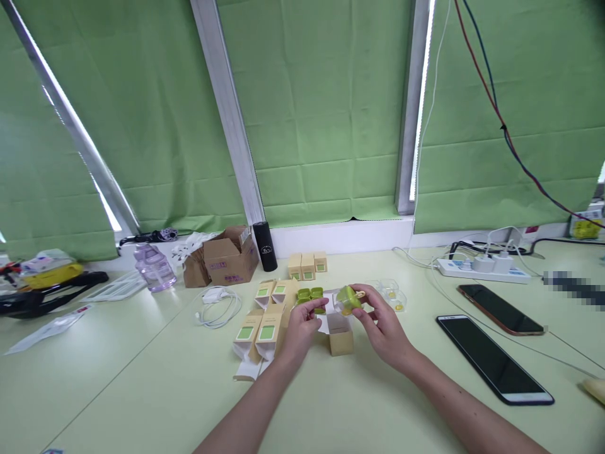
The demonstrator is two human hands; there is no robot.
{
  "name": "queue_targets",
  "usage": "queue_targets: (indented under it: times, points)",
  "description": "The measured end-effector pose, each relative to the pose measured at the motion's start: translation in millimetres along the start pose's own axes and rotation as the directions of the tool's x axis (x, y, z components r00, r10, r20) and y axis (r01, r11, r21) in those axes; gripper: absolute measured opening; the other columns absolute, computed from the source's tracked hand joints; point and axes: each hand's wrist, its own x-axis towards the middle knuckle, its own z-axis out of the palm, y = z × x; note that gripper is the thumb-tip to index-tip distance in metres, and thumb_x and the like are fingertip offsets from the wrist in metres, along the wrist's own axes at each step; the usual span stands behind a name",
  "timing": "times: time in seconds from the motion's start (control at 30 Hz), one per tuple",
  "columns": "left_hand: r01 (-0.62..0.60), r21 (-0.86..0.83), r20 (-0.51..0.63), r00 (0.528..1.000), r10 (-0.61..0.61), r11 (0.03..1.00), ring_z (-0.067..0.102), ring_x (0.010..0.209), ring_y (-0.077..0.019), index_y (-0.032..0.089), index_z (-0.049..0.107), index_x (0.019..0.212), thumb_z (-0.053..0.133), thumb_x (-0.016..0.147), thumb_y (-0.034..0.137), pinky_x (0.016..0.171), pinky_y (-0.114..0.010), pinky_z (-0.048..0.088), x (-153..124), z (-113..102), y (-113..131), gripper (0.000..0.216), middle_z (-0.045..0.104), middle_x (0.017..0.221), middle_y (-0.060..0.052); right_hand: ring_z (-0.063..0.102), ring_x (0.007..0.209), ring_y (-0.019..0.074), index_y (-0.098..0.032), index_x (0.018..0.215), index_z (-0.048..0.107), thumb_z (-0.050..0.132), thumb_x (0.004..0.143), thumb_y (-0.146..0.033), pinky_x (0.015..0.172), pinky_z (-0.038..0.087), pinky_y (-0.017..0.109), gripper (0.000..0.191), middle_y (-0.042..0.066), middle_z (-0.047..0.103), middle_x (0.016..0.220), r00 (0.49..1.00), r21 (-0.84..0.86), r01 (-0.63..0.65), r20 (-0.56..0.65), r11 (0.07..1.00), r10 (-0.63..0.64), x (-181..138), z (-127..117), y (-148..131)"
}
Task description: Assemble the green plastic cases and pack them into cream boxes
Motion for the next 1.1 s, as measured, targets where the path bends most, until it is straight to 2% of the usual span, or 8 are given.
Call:
queue_targets:
  times: [0.3,0.47,0.6,0.77,0.9,1.1]
  points:
    - [0.012,-0.023,0.007,1.0,-0.012,1.0,0.044,0.069,-0.0142,0.016,0.08,0.111,0.057,0.056,0.015,0.066,-0.027,0.034,-0.7,-0.1,0.9,0.06,0.066,0.086,-0.005,0.067,0.096,0.0217,-0.026,0.137,0.047,0.04,0.106,-0.037,0.081,0.057,0.036,0.033,0.012,0.059,0.136,0.996,-0.231,0.082,0.059,0.969,-0.07,4.3,-7.9,4.5]
    - [0.018,-0.046,-0.001,1.0,-0.018,0.999,0.045,0.071,-0.0154,0.016,0.08,0.11,0.057,0.055,0.014,0.067,-0.027,0.034,-1.8,1.3,4.0,0.06,0.068,0.089,-0.006,0.068,0.088,0.0204,-0.026,0.137,0.045,0.037,0.107,-0.035,0.077,0.056,0.036,0.032,0.011,0.06,0.135,0.991,-0.311,0.097,0.12,0.945,-0.062,4.0,-9.6,0.8]
    - [0.037,-0.061,0.008,0.999,-0.036,0.997,0.048,0.073,-0.0163,0.016,0.08,0.111,0.057,0.054,0.014,0.069,-0.028,0.035,-1.6,1.4,4.4,0.062,0.068,0.089,-0.006,0.069,0.089,0.0208,-0.026,0.137,0.046,0.036,0.108,-0.032,0.076,0.056,0.036,0.032,0.012,0.061,0.136,0.981,-0.355,0.136,0.181,0.925,-0.075,1.6,-8.5,-2.8]
    - [0.026,-0.063,0.002,1.0,-0.025,0.998,0.054,0.081,-0.0191,0.016,0.08,0.112,0.057,0.056,0.013,0.072,-0.029,0.039,-2.5,1.2,2.8,0.061,0.07,0.09,-0.007,0.068,0.099,0.0232,-0.026,0.139,0.046,0.038,0.107,-0.028,0.078,0.055,0.036,0.034,0.012,0.061,0.137,0.972,-0.393,0.178,0.211,0.902,-0.1,-0.7,-5.8,-2.9]
    - [0.014,-0.086,0.003,1.0,-0.014,0.996,0.055,0.081,-0.0184,0.017,0.081,0.111,0.056,0.055,0.012,0.073,-0.028,0.04,-3.0,1.6,1.7,0.061,0.072,0.096,-0.008,0.068,0.089,0.0216,-0.026,0.139,0.046,0.04,0.106,-0.027,0.078,0.055,0.036,0.034,0.012,0.062,0.135,0.969,-0.395,0.18,0.227,0.901,-0.094,-1.8,-4.4,-4.0]
    - [0.018,-0.096,0.001,1.0,-0.018,0.995,0.054,0.079,-0.0176,0.016,0.081,0.111,0.055,0.054,0.011,0.072,-0.028,0.04,-0.7,2.3,-0.1,0.063,0.073,0.095,-0.007,0.066,0.087,0.0221,-0.026,0.131,0.049,0.044,0.104,-0.026,0.076,0.051,0.036,0.028,0.009,0.067,0.123,0.967,-0.39,0.175,0.243,0.904,-0.082,-2.4,-3.2,-5.3]
